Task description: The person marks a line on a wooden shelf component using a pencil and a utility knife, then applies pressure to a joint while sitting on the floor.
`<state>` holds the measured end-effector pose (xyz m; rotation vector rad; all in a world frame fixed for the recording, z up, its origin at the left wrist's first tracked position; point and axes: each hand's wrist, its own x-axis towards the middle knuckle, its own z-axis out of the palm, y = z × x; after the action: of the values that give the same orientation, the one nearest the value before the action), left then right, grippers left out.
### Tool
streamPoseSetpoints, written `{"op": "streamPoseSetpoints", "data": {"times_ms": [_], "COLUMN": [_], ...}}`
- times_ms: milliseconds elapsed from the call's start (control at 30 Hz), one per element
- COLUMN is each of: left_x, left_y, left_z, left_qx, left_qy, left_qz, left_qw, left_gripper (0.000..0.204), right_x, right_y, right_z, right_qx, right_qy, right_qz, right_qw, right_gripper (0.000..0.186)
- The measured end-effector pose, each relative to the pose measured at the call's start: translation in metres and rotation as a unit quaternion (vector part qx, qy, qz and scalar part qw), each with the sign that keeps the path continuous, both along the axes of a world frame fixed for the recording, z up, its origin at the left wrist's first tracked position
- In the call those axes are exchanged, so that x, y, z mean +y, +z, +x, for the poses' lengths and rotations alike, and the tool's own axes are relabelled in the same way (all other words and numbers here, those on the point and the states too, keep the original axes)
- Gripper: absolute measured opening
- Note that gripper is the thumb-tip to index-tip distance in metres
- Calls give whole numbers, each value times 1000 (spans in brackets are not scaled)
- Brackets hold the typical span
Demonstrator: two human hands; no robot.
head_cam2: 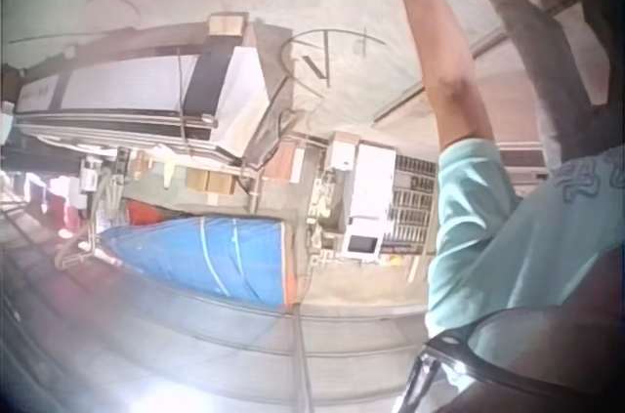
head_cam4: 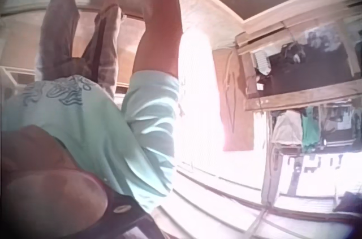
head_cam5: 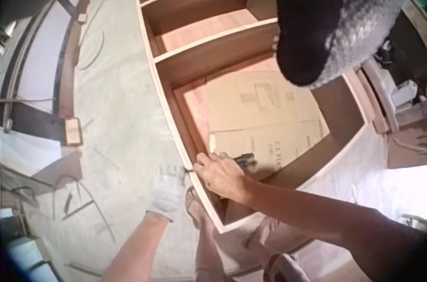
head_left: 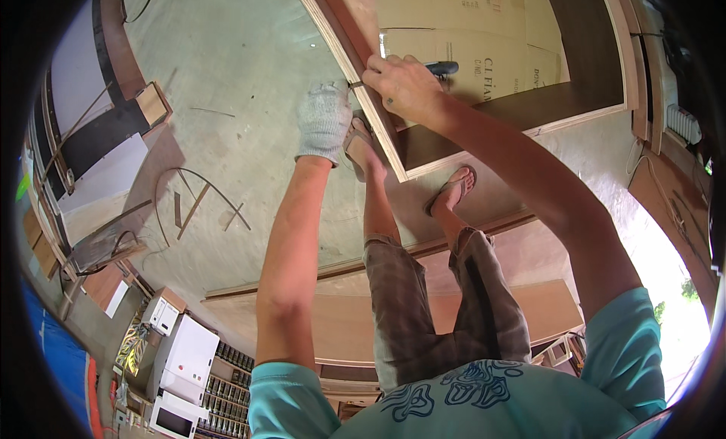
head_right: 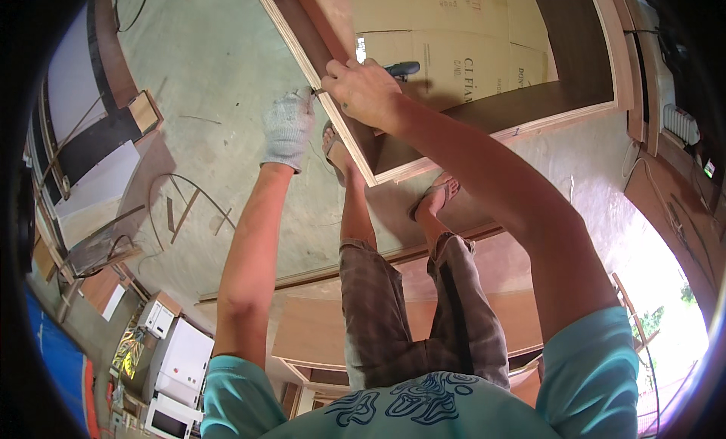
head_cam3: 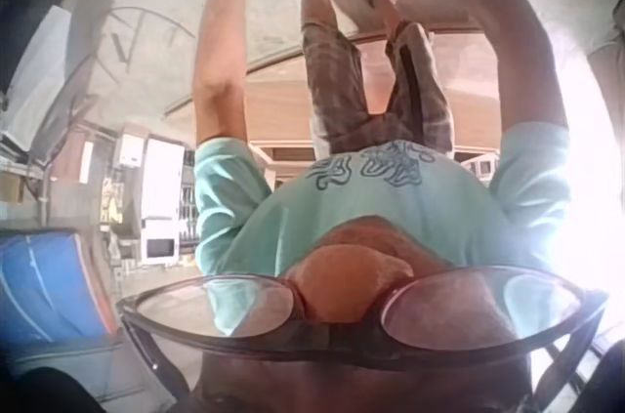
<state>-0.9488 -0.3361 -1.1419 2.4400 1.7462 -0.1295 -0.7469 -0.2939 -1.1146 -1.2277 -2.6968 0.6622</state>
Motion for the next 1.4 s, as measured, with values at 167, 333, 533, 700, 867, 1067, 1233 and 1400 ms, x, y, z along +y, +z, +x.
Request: {"op": "streamPoseSetpoints", "data": {"times_ms": [167,333,533,700,867,1067,1233,1400], "left_x": [-45,-69,-122,-149,-163,-74,-26,-91], "left_y": [-7,-2,-2,-1,12,24,11,1], "left_z": [9,26,43,50,55,27,9,32], "left_qx": [-44,-33,-66,-66,-10,24,36,-21], "left_qy": [18,55,47,36,-31,-35,-28,-5], "left_qz": [-40,-82,35,-34,-174,-22,-38,-13], "left_qw": [998,995,996,997,984,999,998,1000], "left_gripper": [17,18,27,14,11,12,14,12], "right_x": [-35,-59,-97,-127,-134,-69,-22,-74], "right_y": [7,4,3,3,6,2,7,2], "right_z": [12,25,38,49,61,36,13,31], "right_qx": [-7,-13,-47,14,-38,79,26,-24], "right_qy": [7,12,39,25,86,-4,5,42], "right_qz": [-36,-46,-74,-53,-140,-13,-22,-21], "right_qw": [999,999,995,998,986,997,999,999], "right_gripper": [23,22,27,27,23,22,30,25]}}
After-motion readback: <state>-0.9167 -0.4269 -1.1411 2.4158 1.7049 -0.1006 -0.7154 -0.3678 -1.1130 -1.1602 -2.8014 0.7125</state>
